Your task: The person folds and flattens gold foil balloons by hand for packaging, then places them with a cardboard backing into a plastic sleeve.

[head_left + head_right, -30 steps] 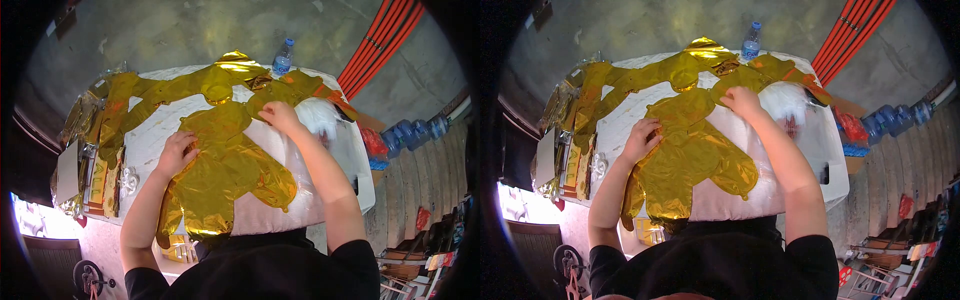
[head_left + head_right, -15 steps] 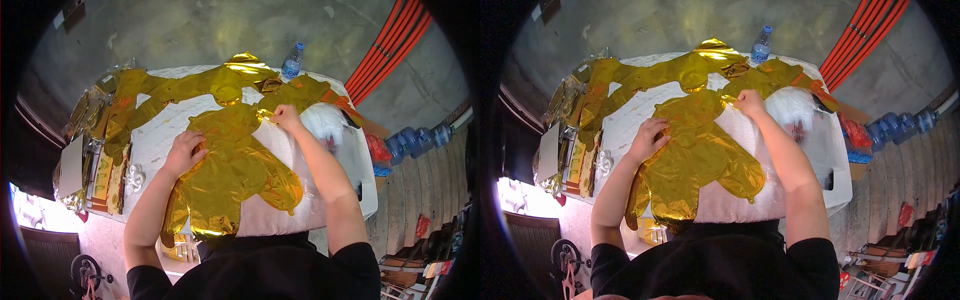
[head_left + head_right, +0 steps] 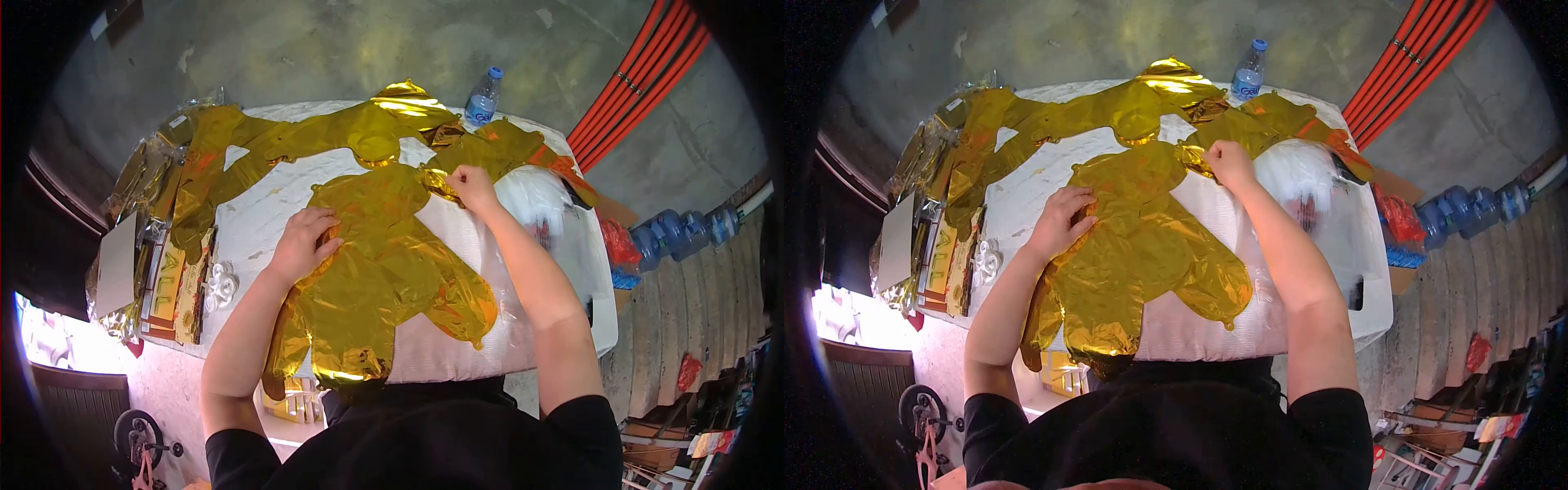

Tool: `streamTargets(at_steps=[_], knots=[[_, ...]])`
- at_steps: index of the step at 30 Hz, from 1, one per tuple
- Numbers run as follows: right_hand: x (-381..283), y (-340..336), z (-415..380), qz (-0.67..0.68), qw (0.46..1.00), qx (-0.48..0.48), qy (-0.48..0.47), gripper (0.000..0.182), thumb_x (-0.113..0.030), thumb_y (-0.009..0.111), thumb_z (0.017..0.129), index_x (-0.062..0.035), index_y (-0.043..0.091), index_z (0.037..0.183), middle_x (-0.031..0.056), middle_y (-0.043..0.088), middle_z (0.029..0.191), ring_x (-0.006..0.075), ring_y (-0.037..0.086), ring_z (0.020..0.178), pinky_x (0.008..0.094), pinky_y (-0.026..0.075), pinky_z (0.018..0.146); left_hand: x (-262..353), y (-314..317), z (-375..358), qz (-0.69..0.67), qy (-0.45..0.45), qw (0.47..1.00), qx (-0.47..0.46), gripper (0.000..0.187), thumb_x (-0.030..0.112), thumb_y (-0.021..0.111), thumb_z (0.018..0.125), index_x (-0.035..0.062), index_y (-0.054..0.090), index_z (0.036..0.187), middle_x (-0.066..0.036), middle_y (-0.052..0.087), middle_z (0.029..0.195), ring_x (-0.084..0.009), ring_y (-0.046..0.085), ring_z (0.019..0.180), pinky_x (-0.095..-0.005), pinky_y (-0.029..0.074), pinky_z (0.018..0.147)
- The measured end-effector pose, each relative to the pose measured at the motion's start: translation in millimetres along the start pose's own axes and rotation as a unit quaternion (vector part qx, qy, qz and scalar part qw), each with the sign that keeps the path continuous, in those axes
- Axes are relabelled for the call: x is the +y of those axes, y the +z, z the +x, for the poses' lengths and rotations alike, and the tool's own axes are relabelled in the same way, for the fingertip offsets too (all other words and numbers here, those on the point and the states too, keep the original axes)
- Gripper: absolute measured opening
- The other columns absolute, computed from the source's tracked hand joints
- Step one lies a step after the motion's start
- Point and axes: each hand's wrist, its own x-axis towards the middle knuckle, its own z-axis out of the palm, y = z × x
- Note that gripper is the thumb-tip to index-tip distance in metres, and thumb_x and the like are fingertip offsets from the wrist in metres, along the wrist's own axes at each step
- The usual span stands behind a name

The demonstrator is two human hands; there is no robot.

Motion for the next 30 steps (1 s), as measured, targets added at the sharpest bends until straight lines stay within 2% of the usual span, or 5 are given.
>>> streamTargets(at_steps=[8, 11, 21, 24, 30], knots=[[-43, -6, -30, -0.237, 0.950, 0.002, -0.205, 0.009, -0.005, 0.056, 0.082, -0.0082, 0.062, 0.088, 0.0106, 0.059, 0.100, 0.0330, 0.062, 0.087, 0.0446, 0.050, 0.071, -2, 1, 0, 0.003, 0.003, 1.000, 0.002, 0.032, 0.015, 0.071, 0.078, 0.0037, 0.061, 0.106, -0.013, 0.058, 0.118, -0.0324, 0.051, 0.111, -0.0407, 0.040, 0.096], [-39, -10, -25, -0.296, 0.919, -0.081, -0.247, 0.012, -0.003, 0.055, 0.081, -0.0072, 0.064, 0.087, 0.0115, 0.056, 0.097, 0.0320, 0.061, 0.089, 0.0443, 0.049, 0.072, -1, 0, 0, -0.003, 0.002, 1.000, 0.000, 0.033, 0.015, 0.071, 0.078, 0.0036, 0.061, 0.107, -0.013, 0.058, 0.118, -0.0325, 0.051, 0.111, -0.0409, 0.040, 0.096], [-37, 1, -25, -0.285, 0.925, -0.017, -0.252, 0.019, -0.019, 0.063, 0.080, -0.0020, 0.063, 0.073, 0.0125, 0.057, 0.082, 0.0323, 0.059, 0.081, 0.0433, 0.049, 0.070, -2, 0, 1, 0.001, 0.007, 1.000, -0.002, 0.032, 0.014, 0.071, 0.077, 0.0032, 0.061, 0.106, -0.014, 0.059, 0.118, -0.0334, 0.052, 0.110, -0.0407, 0.041, 0.096], [-27, 8, -18, -0.248, 0.946, 0.003, -0.208, 0.019, -0.019, 0.065, 0.078, -0.0008, 0.063, 0.073, 0.0129, 0.059, 0.081, 0.0331, 0.060, 0.078, 0.0427, 0.049, 0.069, -1, -1, 1, 0.001, 0.006, 1.000, 0.001, 0.032, 0.014, 0.071, 0.077, 0.0029, 0.061, 0.106, -0.015, 0.059, 0.117, -0.0338, 0.052, 0.109, -0.0409, 0.041, 0.095], [-18, 6, 3, -0.015, 0.998, -0.045, 0.041, 0.015, -0.011, 0.069, 0.075, -0.0020, 0.059, 0.068, 0.0058, 0.059, 0.065, 0.0151, 0.055, 0.058, 0.0311, 0.044, 0.055, -2, -1, 1, 0.000, 0.007, 1.000, -0.003, 0.033, 0.014, 0.071, 0.077, 0.0025, 0.061, 0.106, -0.014, 0.059, 0.117, -0.0339, 0.052, 0.109, -0.0408, 0.041, 0.095]])
